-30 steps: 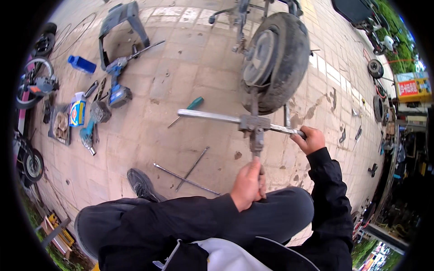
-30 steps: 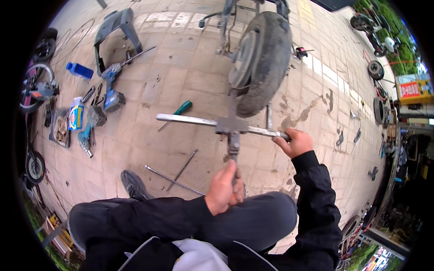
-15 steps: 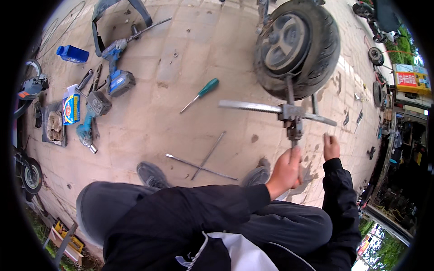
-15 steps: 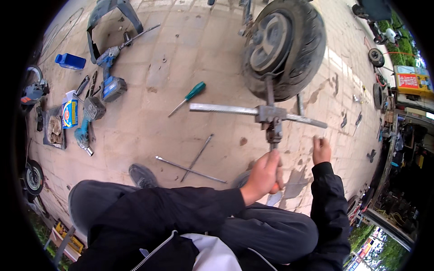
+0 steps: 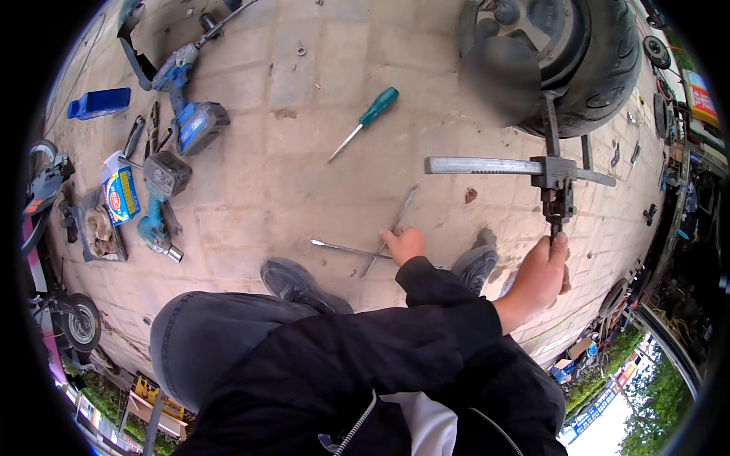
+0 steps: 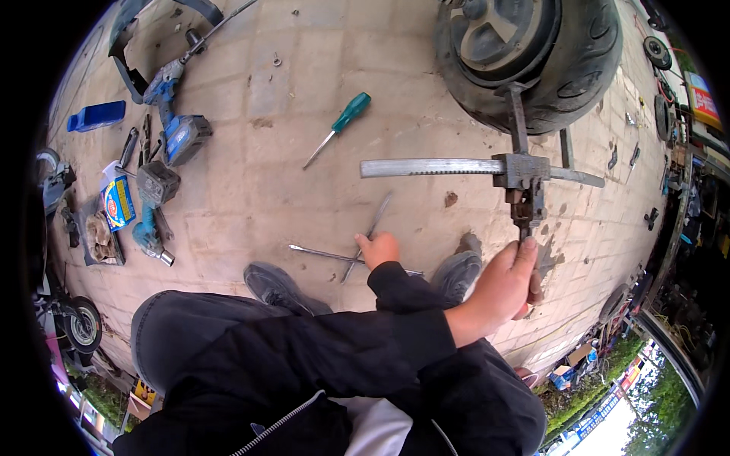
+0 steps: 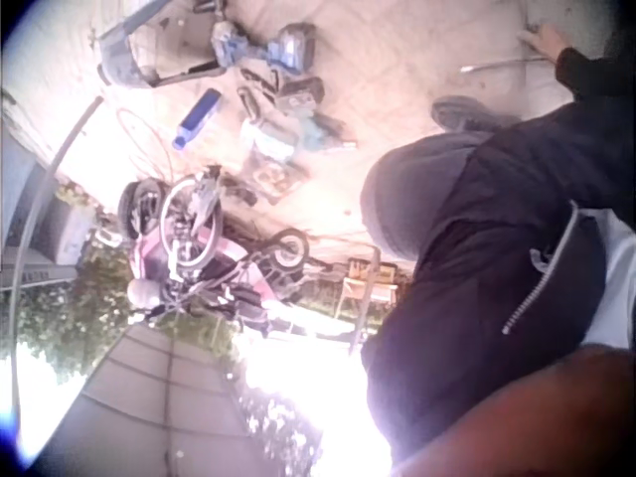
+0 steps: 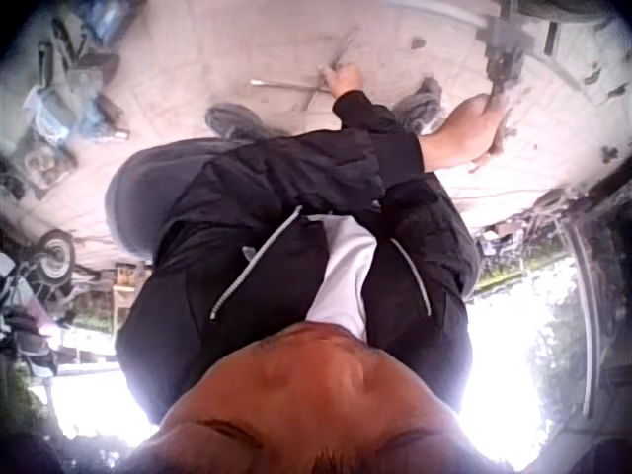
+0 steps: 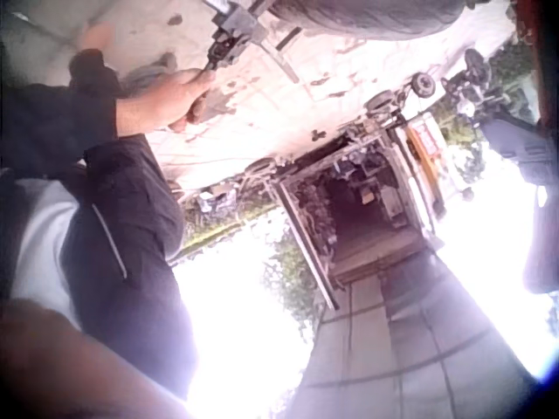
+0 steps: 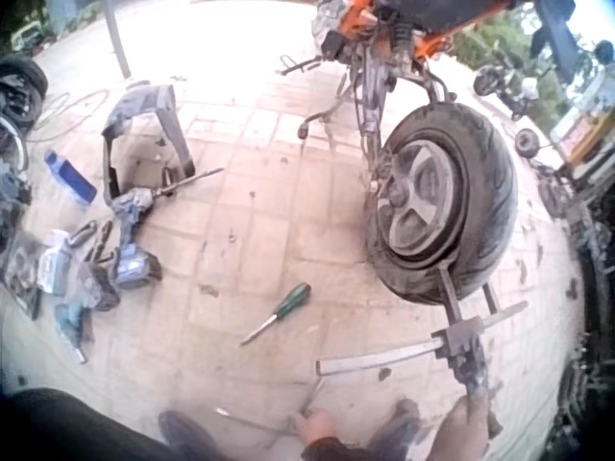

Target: The person uses a tire changing tool to pry the tire bead off the rim of a scooter wheel. They then switch to a tire lever to continue separating the tire from the rim, working around the circumference of the wheel.

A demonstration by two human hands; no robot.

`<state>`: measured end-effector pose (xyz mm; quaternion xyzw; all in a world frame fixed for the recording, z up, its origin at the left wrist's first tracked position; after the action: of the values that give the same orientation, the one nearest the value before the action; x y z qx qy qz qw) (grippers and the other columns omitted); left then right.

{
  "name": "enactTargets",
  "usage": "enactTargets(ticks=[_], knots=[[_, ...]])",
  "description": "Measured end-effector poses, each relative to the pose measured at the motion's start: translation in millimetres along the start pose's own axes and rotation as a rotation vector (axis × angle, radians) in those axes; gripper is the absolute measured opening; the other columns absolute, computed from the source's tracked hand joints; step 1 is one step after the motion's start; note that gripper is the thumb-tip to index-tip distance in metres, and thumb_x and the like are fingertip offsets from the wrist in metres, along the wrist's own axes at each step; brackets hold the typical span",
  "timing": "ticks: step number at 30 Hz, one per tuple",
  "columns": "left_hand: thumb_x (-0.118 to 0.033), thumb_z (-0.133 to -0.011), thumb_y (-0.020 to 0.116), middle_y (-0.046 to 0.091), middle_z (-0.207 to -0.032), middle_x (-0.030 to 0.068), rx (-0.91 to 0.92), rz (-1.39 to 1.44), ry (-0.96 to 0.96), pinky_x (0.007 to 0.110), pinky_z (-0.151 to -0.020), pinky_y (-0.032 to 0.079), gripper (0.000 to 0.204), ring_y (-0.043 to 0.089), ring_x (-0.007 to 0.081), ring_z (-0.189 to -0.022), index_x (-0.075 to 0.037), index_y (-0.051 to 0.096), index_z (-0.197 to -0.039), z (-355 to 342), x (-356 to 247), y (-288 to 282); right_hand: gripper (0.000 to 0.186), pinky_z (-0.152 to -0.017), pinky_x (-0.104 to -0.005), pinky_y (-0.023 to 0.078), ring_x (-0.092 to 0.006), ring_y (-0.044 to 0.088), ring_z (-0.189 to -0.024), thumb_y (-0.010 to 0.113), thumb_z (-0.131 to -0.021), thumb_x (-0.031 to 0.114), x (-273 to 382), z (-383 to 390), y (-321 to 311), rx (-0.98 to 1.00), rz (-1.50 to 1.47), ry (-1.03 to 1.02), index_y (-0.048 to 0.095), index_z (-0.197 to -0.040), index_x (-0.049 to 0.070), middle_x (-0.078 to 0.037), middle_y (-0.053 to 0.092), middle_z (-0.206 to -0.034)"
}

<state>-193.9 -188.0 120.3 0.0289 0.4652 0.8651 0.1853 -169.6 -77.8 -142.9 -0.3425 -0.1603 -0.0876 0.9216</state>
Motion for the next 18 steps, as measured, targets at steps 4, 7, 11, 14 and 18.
enactTargets(ticks=[4, 7, 11, 14, 18], knots=[[-0.048, -0.101, 0.036, 0.051, -0.064, 0.0052, -0.009, 0.034, 0.011, 0.026, -0.035, 0.033, 0.041, 0.051, 0.0126, -0.051, -0.009, 0.042, -0.089, 0.0, -6.5, -5.0, 0.043, -0.076, -0.0447, 0.049, -0.0403, 0.061, -0.088, 0.074, -0.076, 0.038, 15.2, 36.7, -12.6, -0.148, 0.078, -0.017, 0.063, -0.092, 0.000, -0.022, 0.064, -0.094], [-0.045, -0.101, 0.037, 0.049, -0.062, 0.0046, -0.046, 0.021, 0.027, 0.027, -0.035, 0.033, 0.038, 0.046, 0.0126, -0.045, -0.009, 0.043, -0.089, 3.5, -9.1, -9.7, 0.032, -0.077, -0.0466, 0.047, -0.0327, 0.058, -0.094, 0.072, -0.076, 0.032, 22.2, 58.6, 9.7, -0.099, 0.447, -0.312, 0.062, -0.094, 0.008, -0.012, 0.059, -0.094], [-0.041, -0.102, 0.036, 0.048, -0.054, 0.0043, -0.005, 0.011, 0.009, 0.027, -0.031, 0.030, 0.035, 0.039, 0.0133, -0.034, -0.011, 0.048, -0.089, -0.1, 7.5, -6.9, 0.011, -0.084, -0.0544, 0.037, -0.0259, 0.054, -0.098, 0.056, -0.080, 0.019, -7.8, 51.7, 31.1, -0.106, 0.739, -0.508, 0.063, -0.087, 0.016, -0.005, 0.058, -0.093], [-0.040, -0.102, 0.037, 0.047, -0.057, 0.0029, 0.021, 0.056, 0.088, 0.027, -0.039, 0.037, 0.039, 0.045, 0.0132, -0.042, -0.007, 0.046, -0.085, -0.7, -2.6, -18.3, 0.015, -0.077, -0.0473, 0.045, -0.0279, 0.059, -0.086, 0.058, -0.085, 0.026, 16.4, 68.0, -19.2, 0.057, 0.607, -0.566, 0.061, -0.086, 0.011, -0.008, 0.061, -0.091], [-0.044, -0.102, 0.037, 0.044, -0.055, 0.0027, 0.022, 0.021, 0.185, 0.026, -0.039, 0.037, 0.043, 0.044, 0.0124, -0.040, -0.005, 0.045, -0.084, 1.3, -15.7, -13.9, 0.020, -0.077, -0.0370, 0.048, -0.0295, 0.063, -0.086, 0.046, -0.093, 0.021, -27.4, 99.2, -164.7, 0.187, 0.607, -0.188, 0.058, -0.105, 0.011, -0.012, 0.064, -0.094]])
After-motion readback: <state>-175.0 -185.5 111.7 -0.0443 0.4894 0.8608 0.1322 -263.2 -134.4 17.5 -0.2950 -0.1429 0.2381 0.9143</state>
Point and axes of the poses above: each hand's wrist, its own z-axis away from the middle knuckle, its own y-axis out of the palm, x = y × z, the point moved 9 cm from there along -z, towards the middle knuckle
